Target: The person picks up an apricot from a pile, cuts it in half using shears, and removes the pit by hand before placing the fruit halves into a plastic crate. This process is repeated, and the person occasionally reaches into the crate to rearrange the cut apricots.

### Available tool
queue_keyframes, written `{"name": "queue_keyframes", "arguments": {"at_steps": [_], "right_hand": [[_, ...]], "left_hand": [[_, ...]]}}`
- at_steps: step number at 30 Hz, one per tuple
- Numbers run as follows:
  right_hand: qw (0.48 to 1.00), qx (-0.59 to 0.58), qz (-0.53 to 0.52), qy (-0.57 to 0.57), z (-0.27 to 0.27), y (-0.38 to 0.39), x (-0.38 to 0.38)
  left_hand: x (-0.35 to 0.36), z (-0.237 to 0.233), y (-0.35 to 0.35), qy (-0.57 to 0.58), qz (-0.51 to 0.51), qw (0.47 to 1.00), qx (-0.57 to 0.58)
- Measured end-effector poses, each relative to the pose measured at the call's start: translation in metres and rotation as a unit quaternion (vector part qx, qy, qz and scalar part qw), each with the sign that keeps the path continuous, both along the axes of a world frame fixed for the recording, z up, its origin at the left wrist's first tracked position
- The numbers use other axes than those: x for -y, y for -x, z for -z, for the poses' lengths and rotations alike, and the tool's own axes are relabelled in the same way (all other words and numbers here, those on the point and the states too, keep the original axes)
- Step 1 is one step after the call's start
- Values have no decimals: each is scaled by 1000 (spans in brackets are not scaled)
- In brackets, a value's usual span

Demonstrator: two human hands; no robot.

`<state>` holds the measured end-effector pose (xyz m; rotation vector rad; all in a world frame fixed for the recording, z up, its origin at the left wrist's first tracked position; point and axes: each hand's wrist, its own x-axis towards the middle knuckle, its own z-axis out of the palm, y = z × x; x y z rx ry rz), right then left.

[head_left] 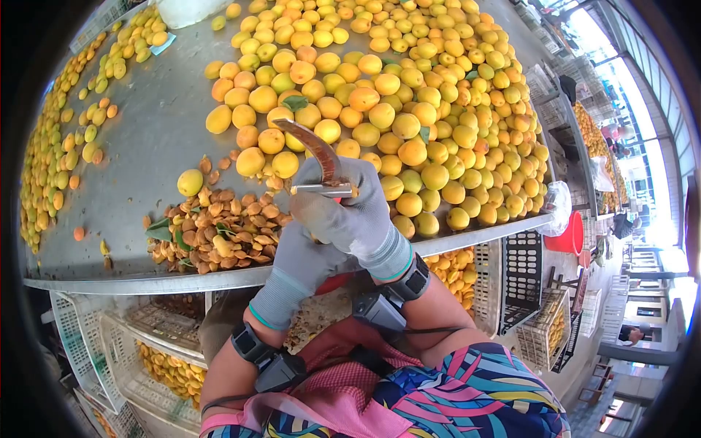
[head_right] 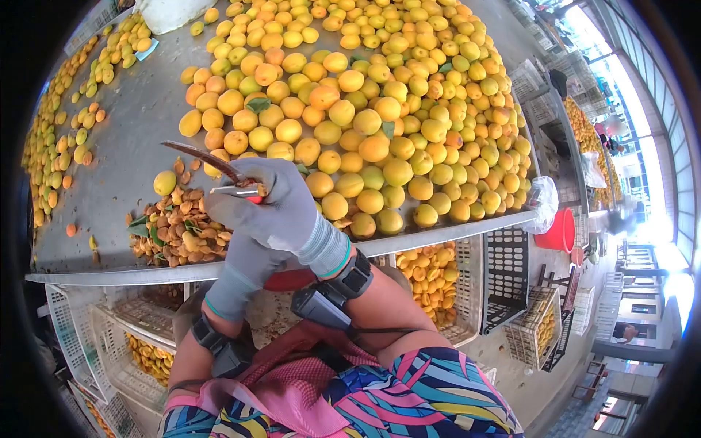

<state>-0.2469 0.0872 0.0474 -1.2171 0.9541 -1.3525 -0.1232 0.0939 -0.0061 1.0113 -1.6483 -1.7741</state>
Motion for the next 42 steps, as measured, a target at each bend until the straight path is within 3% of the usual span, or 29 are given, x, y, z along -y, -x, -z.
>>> {"name": "queue_keyframes", "arguments": {"at_steps": [3, 5, 13, 15, 16, 17, 18, 20, 21, 23, 25, 27, 28, 30, 32, 40, 42], "right_hand": [[998, 37, -30, -36, -2, 4, -1], [996, 79, -49, -13, 6, 6, 1], [987, 157, -5, 23, -1, 6, -4], [938, 342, -39, -25, 4, 10, 0], [944, 322, -69, 10, 2, 15, 4], [944, 323, -67, 13, -1, 15, 5], [943, 333, 14, 4, -5, 15, 6], [916, 374, 145, -16, -10, 22, 7], [915, 374, 147, -12, -10, 28, 7], [916, 299, 266, -22, -9, 40, 7], [920, 297, 254, -25, -10, 46, 0], [961, 157, 193, -120, -3, 47, -5], [965, 144, 174, -135, 4, 41, -4], [959, 117, 171, -192, 10, 26, -7], [949, 110, 133, -266, 12, 16, -10], [946, 134, 53, -290, 20, 15, -10], [947, 152, 57, -278, 23, 15, -11]], "left_hand": [[5, 0, 0, 36, 10, 998, -43], [9, -13, -3, -151, 65, 986, -4], [20, -29, -5, -256, 134, 957, -41], [22, -30, -5, -267, 132, 954, -44], [22, -33, -5, -266, 140, 952, -56], [23, -35, -6, -266, 149, 950, -68], [23, -31, -6, -266, 152, 950, -65], [23, -23, -4, -215, 100, 960, -148], [25, -24, -7, -213, 104, 960, -147], [30, -34, -13, -140, 54, 986, -73], [31, -29, -14, -123, 41, 984, -124], [32, -16, -13, 70, -34, 995, -61], [34, -12, -11, 72, -33, 995, -58], [37, -6, -8, 308, -86, 947, 31], [36, -9, -5, 289, -92, 953, 25], [36, -8, -13, 223, -97, 970, 23], [35, -3, -12, 157, -116, 980, -45]]}}
